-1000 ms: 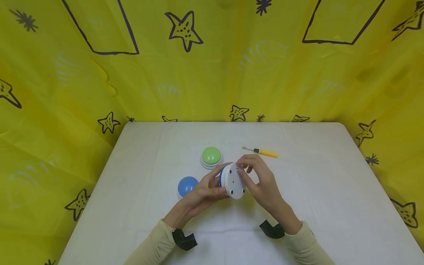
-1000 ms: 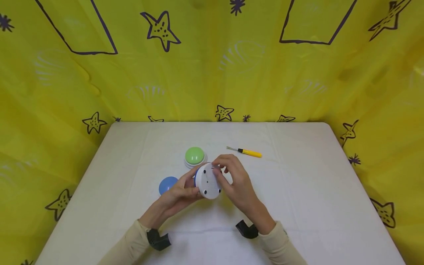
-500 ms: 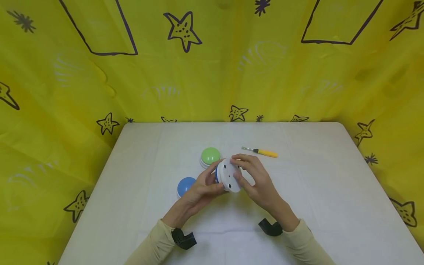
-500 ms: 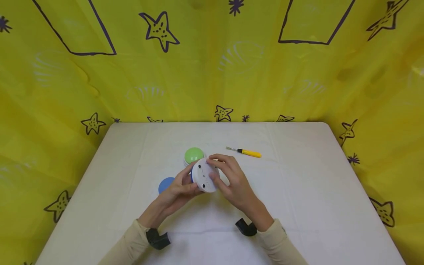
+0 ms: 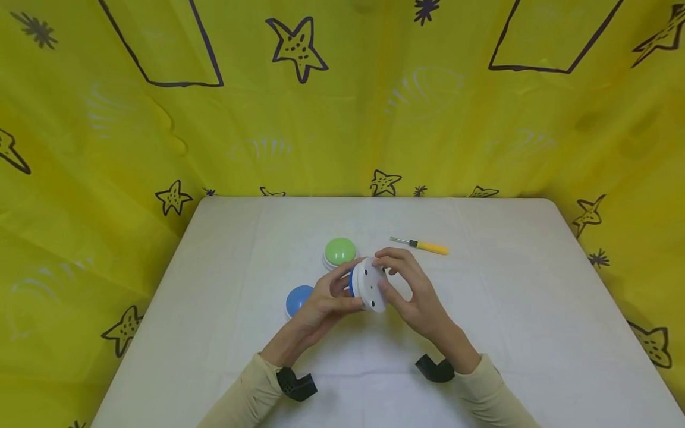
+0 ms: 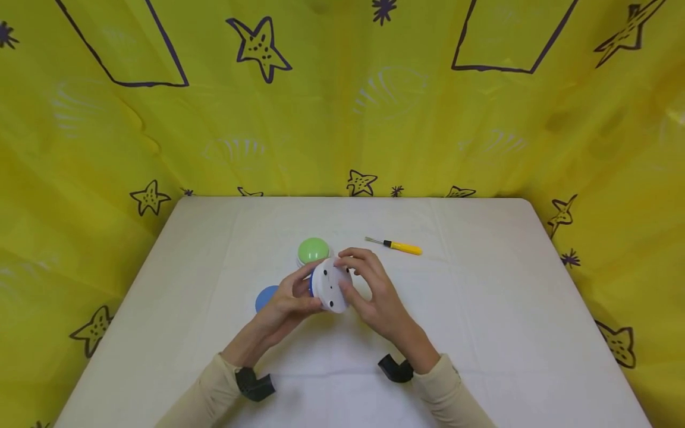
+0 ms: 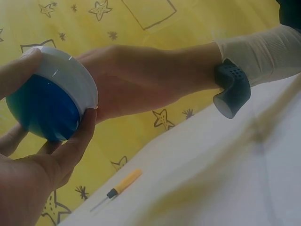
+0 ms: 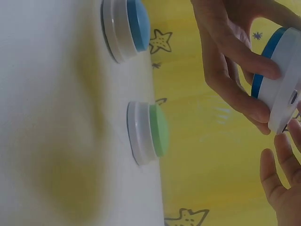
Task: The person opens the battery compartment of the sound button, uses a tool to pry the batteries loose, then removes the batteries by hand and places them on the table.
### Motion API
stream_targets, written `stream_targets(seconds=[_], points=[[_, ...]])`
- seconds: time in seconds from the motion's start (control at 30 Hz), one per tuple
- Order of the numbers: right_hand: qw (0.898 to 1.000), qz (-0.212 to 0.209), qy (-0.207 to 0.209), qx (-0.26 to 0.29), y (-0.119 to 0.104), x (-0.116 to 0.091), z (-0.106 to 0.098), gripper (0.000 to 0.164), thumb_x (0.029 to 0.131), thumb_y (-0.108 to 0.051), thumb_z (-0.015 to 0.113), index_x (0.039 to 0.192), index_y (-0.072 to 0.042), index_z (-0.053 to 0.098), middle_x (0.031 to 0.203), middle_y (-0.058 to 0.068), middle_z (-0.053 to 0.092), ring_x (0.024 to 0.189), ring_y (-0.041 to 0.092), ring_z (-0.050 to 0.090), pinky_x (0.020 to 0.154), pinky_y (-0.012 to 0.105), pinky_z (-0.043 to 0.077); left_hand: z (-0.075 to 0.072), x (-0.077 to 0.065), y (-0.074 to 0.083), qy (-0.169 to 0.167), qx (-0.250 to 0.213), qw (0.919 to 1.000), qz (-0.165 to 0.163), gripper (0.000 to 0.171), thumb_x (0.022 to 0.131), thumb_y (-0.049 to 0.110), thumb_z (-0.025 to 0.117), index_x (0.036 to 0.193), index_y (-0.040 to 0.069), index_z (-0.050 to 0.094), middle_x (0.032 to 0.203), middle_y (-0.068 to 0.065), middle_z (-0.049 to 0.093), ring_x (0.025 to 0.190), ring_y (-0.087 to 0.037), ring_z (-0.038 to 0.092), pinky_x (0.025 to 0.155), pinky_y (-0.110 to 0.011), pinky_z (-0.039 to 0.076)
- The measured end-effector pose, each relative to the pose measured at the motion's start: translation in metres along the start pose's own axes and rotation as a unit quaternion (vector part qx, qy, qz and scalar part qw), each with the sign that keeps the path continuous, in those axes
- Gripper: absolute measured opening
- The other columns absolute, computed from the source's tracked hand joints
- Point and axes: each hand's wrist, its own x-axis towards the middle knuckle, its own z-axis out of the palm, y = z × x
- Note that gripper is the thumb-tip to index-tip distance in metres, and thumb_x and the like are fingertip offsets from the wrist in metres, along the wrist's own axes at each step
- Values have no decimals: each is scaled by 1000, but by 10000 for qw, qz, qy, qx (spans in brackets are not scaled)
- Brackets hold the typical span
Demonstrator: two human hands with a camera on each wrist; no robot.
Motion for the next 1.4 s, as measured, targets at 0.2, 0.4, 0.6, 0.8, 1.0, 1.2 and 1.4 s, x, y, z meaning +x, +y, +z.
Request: stream_targets(seconds=[0.2,0.4,0.6,0.8,1.0,1.2,1.4], points=[[9997,91,147,150,1,0,3,33,94,7,64,123,-10,64,132,9,59,122,15,53,95,25,48,1,-1,-1,63,222,9997,19,90,84,23,86,160,15,37,161,-15,45,133,-22,58,101,-31,55],[9990,-41,303,320,4,-1,5,32,88,10,60,113,-9,63,125,10,59,117,16,53,91,29,46,4,-1,-2,4,462,9989,26,86,84,18,85,158,13,42,161,-14,46,141,-26,55,104,-32,54],[9988,-94,313,363,5,-1,4,31,81,9,56,107,-9,60,119,8,56,113,16,51,88,34,45,6,0,-6,-167,524,9985,-42,83,86,17,85,158,16,43,163,-10,45,143,-27,53,110,-36,52],[9991,-21,209,382,6,-1,4,30,79,6,55,104,-9,56,113,4,54,107,14,49,85,33,43,6,-1,-10,-223,507,9984,-104,84,86,18,85,158,18,42,165,-8,42,146,-28,50,114,-40,50],[9989,-2,238,393,8,-2,3,27,80,7,58,102,-7,51,106,5,53,103,12,49,82,29,44,3,1,-12,-17,352,9994,-68,83,86,16,83,158,17,43,162,-11,46,141,-22,54,106,-30,53],[9992,148,191,325,6,-4,2,28,86,8,63,106,-7,50,107,2,56,103,11,52,84,24,45,-1,2,-11,42,104,9999,-132,87,85,18,84,160,18,40,161,-12,46,135,-20,56,99,-30,54],[9987,-17,295,404,8,-5,-1,27,90,12,67,107,-4,54,106,4,61,99,11,55,86,22,48,-3,1,-7,64,-129,9998,-124,92,83,20,85,161,17,36,156,-9,50,125,-15,60,95,-30,55]])
